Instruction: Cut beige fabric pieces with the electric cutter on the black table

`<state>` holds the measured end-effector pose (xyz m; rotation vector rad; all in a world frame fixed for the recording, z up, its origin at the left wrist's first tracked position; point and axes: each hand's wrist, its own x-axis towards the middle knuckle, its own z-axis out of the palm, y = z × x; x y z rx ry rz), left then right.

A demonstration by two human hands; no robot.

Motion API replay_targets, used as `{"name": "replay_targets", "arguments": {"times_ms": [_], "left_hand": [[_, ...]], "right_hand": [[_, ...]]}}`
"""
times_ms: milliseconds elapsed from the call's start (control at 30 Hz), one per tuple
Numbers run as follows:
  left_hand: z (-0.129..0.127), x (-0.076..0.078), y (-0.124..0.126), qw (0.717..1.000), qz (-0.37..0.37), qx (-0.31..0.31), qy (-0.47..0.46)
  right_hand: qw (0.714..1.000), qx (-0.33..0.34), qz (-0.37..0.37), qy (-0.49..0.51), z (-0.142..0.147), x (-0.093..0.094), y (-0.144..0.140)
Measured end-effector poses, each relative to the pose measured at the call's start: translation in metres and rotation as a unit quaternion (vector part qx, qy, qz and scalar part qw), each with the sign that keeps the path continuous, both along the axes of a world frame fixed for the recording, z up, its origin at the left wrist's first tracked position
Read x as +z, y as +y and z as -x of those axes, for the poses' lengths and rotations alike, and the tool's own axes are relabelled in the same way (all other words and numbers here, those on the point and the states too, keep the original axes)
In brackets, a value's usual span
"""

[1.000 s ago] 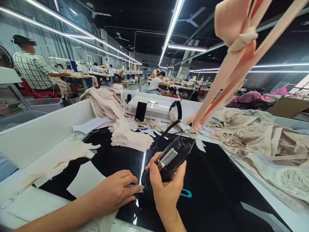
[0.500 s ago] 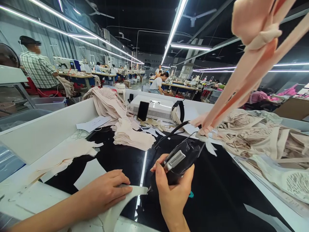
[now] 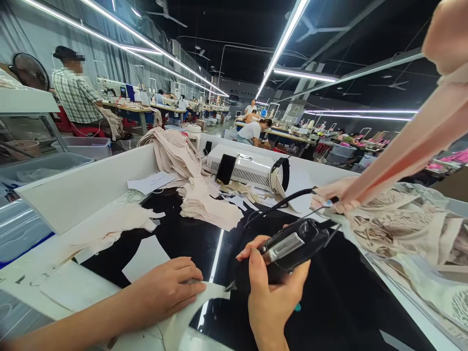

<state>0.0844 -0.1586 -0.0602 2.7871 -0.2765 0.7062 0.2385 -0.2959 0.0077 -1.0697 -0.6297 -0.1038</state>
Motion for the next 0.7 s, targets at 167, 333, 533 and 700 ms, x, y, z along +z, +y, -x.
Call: {"name": "replay_targets", "arguments": {"times_ms": [167,333,533,700], "left_hand": [[0.001,-0.005,0.000,1.000,0.011,0.007,0.004],[0.001,-0.004,-0.001,1.000,0.017,0.004,0.011],[0.001,-0.005,-0.001,1.000,0.017,0.000,0.005],[0.000,-0.005,0.000,1.000,0.019,0.003,-0.002]], "right_hand": [[1.000,0.021,-0.012,0.004,0.007,0.000,0.015],[0.999,0.030,-0.011,-0.002,0.010,-0.003,0.021],[1.000,0.017,0.002,0.005,0.006,-0.002,0.014],[1.000,0.002,-0.003,0.015,0.001,-0.001,0.008]]}}
